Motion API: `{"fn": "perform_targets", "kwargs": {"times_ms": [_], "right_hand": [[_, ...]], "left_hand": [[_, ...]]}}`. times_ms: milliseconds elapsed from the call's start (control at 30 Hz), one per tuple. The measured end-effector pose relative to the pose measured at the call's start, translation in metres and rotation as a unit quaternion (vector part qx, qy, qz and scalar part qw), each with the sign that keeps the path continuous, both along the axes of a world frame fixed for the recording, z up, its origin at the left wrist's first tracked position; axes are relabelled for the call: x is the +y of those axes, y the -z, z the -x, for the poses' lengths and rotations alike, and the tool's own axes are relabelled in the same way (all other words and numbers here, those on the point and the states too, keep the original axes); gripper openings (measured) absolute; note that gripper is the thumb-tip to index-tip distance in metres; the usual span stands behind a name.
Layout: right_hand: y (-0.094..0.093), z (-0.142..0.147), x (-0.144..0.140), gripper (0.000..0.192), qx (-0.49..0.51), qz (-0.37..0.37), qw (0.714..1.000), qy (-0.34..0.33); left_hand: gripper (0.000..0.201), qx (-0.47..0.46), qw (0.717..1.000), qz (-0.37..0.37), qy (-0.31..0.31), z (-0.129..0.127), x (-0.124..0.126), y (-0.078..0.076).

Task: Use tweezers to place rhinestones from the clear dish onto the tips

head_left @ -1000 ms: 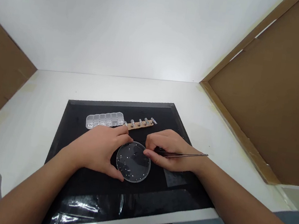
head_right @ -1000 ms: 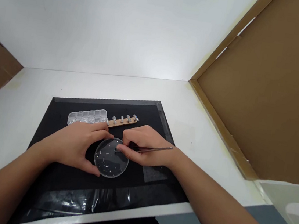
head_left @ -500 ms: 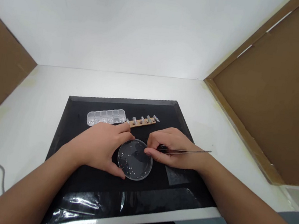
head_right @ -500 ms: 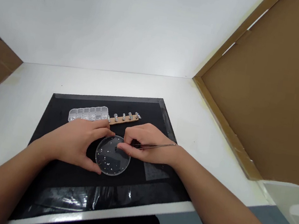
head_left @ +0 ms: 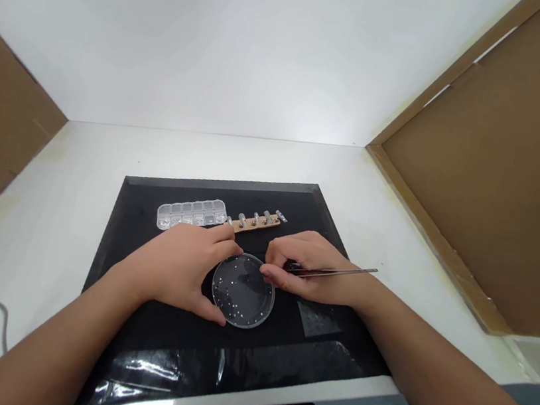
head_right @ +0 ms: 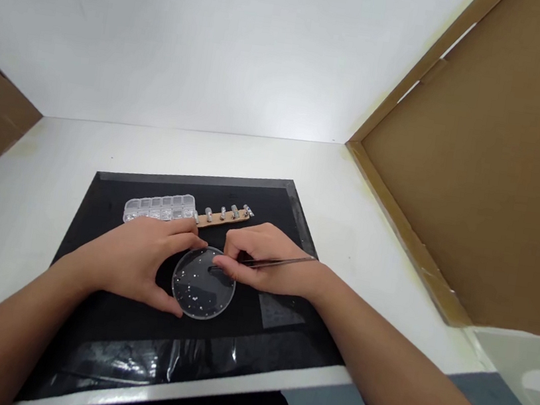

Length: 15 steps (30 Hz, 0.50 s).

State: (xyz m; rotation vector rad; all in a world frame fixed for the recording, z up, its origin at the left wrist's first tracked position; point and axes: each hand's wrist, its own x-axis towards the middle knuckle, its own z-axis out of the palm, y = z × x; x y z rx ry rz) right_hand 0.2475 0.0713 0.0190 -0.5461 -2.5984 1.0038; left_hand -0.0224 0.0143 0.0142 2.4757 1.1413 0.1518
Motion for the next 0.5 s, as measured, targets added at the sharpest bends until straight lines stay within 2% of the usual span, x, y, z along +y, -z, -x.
{"fn": "perform_targets", "kwargs": {"times_ms": [267, 500], "right_hand": [[-0.004, -0.001, 0.002, 0.032, 0.056, 0.014, 0.998, 0.022], [-0.013, -0.009, 0.007, 0.034, 0.111, 0.037, 0.985, 0.124]], "left_hand": [[0.084, -0.003, 1.0, -0.001, -0.001, -0.001, 0.0, 0.001], [0.09, -0.012, 1.0, -0.005, 0.001, -0.001, 0.001, 0.004]]}}
